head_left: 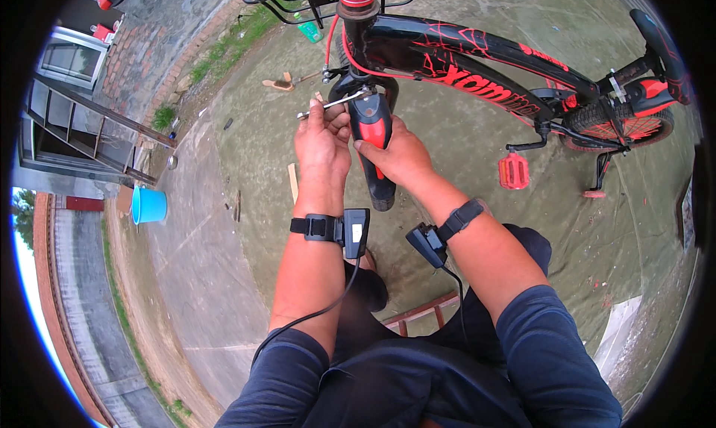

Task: The person uses a wrench and pliers to tighten a bolt on the front fork of a bicycle. They then adjust a metal mounting bracket inside a front basket by hand and with a tool.

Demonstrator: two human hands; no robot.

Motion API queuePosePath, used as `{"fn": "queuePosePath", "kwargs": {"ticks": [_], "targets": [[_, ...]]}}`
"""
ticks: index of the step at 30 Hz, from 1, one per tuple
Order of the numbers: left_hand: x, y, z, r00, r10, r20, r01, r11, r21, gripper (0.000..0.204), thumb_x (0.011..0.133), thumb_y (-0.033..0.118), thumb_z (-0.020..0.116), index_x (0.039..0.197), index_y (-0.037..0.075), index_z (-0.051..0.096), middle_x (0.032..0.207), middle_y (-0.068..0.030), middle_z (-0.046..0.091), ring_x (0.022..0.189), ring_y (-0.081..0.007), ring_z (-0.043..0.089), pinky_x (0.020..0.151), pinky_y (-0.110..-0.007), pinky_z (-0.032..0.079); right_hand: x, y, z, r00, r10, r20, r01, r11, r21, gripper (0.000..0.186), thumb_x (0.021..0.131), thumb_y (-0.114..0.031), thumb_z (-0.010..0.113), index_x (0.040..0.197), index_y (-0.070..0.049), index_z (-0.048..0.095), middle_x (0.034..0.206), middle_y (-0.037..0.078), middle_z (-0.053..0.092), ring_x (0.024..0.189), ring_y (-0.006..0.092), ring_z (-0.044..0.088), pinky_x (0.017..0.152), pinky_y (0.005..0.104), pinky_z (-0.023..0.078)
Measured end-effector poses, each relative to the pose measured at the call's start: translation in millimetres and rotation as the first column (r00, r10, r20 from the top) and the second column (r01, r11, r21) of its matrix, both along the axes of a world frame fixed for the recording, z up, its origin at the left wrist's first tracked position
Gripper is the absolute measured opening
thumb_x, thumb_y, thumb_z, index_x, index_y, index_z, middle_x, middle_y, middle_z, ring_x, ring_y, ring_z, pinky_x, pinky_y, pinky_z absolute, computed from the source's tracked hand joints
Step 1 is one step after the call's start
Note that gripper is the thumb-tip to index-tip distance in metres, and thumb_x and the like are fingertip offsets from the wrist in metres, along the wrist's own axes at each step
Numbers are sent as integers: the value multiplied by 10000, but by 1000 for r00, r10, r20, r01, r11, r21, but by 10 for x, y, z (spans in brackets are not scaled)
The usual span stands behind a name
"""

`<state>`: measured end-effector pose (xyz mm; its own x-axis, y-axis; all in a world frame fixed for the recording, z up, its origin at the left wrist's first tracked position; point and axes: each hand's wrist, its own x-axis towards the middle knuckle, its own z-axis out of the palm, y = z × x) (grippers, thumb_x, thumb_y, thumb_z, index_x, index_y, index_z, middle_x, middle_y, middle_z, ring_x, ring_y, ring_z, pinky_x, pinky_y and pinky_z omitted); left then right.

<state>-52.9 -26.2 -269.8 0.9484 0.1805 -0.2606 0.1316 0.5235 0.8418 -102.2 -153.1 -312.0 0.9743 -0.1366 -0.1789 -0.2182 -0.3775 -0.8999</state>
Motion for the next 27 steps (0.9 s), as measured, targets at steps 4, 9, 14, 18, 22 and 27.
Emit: {"fn": "queuePosePath", "kwargs": {"ticks": [4,9,14,18,22,27], "targets": [[5,9,-2,1000,26,-15,-27,999,-28,209,1011,240,505,1043,34,487,820,-101,657,632,-162,628,492,-255,457,-15,6,99,1000,-4,-28,2,998,-64,683,746,-479,717,1203,-9,526,1001,202,681,939,364,662,810,430,523],[-2,-37,-11,1000,22,-2,-23,998,-55,212,1008,242,511,1046,36,473,834,-107,655,637,-169,628,495,-252,460,-6,-15,100,1000,5,-23,-7,993,-117,673,724,-516,704,1132,-3,552,976,210,685,923,375,663,798,445,526],[3,-95,14,998,58,-21,-59,995,-78,222,1007,240,514,1048,30,452,852,-119,656,648,-173,636,499,-255,468,16,-65,42,1000,25,9,-24,996,-84,674,709,-529,707,1108,-5,564,975,209,687,926,372,664,805,442,524],[7,-157,91,998,52,46,-56,995,88,228,1009,232,508,1038,16,440,859,-132,656,659,-174,647,494,-259,474,16,-77,47,1000,25,4,-25,997,-72,677,707,-533,707,1110,-8,565,973,203,689,926,369,665,806,440,523],[23,-155,130,998,47,50,-57,977,207,218,1010,220,499,1025,11,438,848,-137,657,642,-177,651,473,-258,468,0,-64,54,999,27,-18,-29,995,-97,685,710,-537,705,1127,-14,557,973,199,691,922,371,666,805,440,524],[7,-117,159,999,50,23,-53,977,206,208,1008,220,499,1015,19,444,826,-126,659,615,-174,649,456,-253,464,2,-35,49,999,35,-22,-37,996,-76,659,732,-516,707,1137,-16,563,987,204,687,925,366,666,805,426,526]]}}
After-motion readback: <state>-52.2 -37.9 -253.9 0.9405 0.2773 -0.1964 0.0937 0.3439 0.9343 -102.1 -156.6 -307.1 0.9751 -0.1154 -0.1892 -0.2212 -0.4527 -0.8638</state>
